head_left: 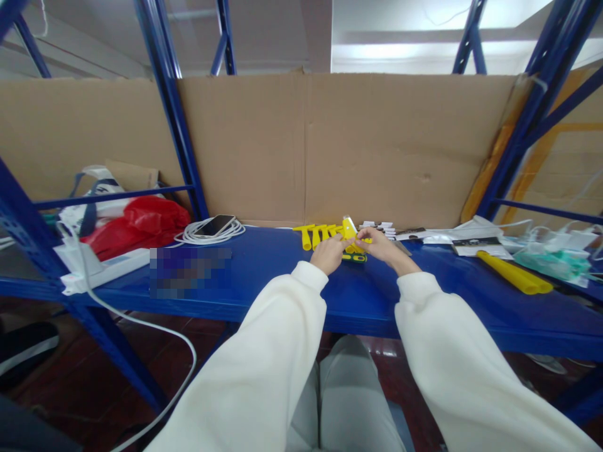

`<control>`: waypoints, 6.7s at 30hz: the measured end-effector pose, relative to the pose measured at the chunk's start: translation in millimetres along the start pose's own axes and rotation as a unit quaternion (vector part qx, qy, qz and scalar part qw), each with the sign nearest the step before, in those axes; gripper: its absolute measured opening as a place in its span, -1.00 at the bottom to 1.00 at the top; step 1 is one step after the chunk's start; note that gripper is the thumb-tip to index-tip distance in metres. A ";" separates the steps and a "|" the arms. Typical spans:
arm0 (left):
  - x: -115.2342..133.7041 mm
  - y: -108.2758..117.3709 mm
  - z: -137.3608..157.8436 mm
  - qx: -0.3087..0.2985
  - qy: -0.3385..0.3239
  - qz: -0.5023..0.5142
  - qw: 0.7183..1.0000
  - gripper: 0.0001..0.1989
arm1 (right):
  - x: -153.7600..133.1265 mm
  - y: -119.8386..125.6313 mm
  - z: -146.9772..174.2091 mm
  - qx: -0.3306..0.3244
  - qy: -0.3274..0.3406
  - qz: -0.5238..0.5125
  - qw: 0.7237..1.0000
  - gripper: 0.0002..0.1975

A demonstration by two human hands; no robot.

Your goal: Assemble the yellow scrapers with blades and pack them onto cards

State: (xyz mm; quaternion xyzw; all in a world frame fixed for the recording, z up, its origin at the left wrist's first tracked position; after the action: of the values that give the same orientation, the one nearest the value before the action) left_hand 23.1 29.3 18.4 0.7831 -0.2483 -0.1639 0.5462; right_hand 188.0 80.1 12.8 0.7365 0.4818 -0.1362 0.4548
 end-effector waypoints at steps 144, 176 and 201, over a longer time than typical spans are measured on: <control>-4.6 -8.1 -3.8 -0.061 0.151 0.755 0.635 -0.11 | 68.8 72.7 47.9 0.171 -0.306 0.309 0.884 -0.86; -6.2 -14.2 -5.0 -0.140 0.144 0.799 0.567 -0.10 | 46.2 45.6 35.0 -0.088 -0.347 0.449 0.819 -0.60; -5.4 -10.7 -4.2 -0.150 0.147 0.770 0.602 -0.11 | 16.3 18.4 0.3 0.060 -0.054 0.033 0.996 -0.82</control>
State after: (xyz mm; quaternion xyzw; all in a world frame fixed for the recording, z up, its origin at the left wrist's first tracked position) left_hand 23.1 38.7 9.7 0.2230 -0.6475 0.4002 0.6090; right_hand 211.6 87.2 12.1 0.7697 0.4229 -0.1889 0.4393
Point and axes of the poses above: each hand's wrist, its own z-axis away from the middle knuckle, its own y-axis out of the back of the hand, x = y × z, the point moved 4 cm from there along -z, towards the middle knuckle, and after that the axes turned 7 degrees about -x, right-handed, at the moved point
